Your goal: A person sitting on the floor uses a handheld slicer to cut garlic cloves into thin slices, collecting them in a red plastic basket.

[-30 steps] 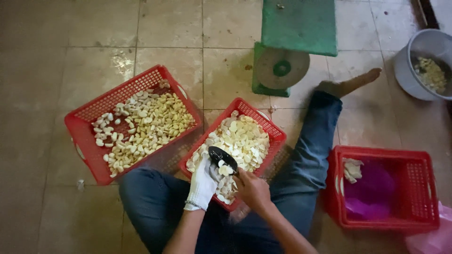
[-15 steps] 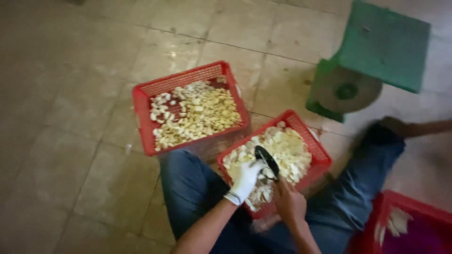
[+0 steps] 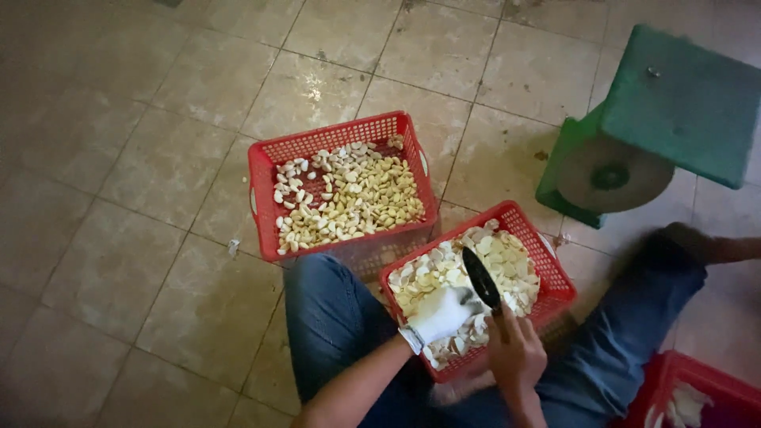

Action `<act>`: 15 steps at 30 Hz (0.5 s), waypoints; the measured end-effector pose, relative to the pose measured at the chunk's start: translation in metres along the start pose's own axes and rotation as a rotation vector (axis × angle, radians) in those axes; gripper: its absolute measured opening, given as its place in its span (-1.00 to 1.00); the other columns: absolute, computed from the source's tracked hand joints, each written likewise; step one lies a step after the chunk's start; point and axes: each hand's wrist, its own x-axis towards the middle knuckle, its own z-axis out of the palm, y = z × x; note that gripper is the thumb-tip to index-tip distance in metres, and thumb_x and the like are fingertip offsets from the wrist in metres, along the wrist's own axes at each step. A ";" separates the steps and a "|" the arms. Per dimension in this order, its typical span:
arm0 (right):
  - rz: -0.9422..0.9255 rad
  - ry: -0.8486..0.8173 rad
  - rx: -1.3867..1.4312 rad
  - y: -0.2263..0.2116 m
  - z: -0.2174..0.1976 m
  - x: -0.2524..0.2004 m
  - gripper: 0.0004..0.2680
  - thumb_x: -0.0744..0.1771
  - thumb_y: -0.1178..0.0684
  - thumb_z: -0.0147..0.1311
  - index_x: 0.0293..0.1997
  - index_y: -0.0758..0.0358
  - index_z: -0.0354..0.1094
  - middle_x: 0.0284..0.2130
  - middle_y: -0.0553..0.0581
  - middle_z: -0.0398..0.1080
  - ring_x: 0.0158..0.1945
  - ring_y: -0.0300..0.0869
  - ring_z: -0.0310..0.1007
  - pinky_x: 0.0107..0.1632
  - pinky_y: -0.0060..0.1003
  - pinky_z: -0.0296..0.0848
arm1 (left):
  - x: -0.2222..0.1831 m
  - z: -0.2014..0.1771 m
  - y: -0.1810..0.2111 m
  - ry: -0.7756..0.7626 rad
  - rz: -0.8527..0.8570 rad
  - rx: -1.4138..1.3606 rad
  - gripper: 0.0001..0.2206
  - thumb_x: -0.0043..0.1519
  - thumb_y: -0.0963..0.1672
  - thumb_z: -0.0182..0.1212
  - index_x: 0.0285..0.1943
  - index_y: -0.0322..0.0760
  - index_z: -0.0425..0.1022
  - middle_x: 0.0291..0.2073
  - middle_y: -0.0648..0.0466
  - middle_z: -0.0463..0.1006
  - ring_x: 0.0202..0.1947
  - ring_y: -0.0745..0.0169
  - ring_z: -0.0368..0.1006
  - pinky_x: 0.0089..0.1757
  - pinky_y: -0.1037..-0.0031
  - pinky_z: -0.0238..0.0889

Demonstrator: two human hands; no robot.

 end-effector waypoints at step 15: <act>0.190 -0.049 -0.064 0.047 0.028 -0.021 -0.65 0.26 -0.05 0.34 0.17 0.08 0.55 -0.34 0.04 0.51 -0.43 -0.07 0.44 -0.35 -0.24 0.41 | 0.003 -0.197 -0.022 0.583 0.428 0.420 -0.87 0.18 -0.22 0.03 -0.23 -0.29 0.50 -0.50 -0.02 0.53 -0.53 0.06 0.40 -0.38 0.28 0.35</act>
